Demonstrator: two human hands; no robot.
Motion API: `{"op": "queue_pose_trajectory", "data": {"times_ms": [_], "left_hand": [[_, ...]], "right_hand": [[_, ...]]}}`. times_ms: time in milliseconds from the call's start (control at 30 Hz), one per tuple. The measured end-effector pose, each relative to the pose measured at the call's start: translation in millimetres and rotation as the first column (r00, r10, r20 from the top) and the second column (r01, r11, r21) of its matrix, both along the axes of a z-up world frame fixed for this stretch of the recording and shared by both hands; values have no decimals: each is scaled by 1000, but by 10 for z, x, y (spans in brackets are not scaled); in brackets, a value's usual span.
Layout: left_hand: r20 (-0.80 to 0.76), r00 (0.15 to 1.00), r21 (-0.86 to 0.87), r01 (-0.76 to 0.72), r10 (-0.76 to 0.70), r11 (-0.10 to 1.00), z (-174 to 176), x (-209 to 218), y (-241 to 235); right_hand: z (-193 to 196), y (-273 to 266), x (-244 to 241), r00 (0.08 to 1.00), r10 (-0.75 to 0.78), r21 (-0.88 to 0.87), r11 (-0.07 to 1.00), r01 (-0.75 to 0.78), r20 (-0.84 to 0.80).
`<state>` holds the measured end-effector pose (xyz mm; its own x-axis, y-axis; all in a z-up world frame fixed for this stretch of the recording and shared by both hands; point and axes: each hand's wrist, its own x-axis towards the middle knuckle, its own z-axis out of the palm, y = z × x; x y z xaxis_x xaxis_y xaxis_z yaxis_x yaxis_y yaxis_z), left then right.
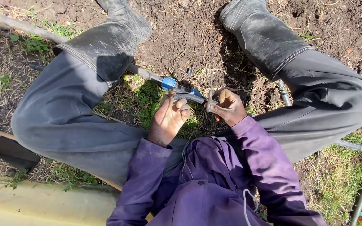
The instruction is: The recorder uses scissors to cut and assemble parts for an irrigation pipe while sitting on the ground in a garden area.
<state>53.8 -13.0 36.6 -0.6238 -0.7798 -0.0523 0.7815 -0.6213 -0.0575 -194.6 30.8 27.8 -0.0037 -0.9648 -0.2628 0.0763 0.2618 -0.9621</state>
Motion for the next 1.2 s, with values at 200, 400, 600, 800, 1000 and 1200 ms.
{"op": "queue_pose_trajectory", "data": {"times_ms": [200, 400, 600, 800, 1000, 1200], "left_hand": [[265, 964, 2, -23, 22, 1000, -372, -30, -28], [839, 400, -355, -111, 369, 928, 156, -4, -95], [899, 133, -430, 90, 418, 898, 241, 44, -162], [848, 309, -451, -5, 430, 893, -17, 123, -183], [861, 369, -362, -38, 349, 932, 143, 68, -140], [834, -40, -519, 282, 551, 807, 78, 119, -147]], "right_hand": [[-4, 9, 71, 979, -16, -148, 989, -14, -201], [495, -48, 334, 822, -14, -318, 926, -204, -570], [335, 97, 275, 962, 99, -210, 965, -156, -256], [-184, 401, -84, 869, 77, 5, 996, -91, 488], [24, 421, 209, 939, 64, -66, 997, -44, 339], [198, 438, 207, 984, 21, -88, 996, -6, 179]]}}
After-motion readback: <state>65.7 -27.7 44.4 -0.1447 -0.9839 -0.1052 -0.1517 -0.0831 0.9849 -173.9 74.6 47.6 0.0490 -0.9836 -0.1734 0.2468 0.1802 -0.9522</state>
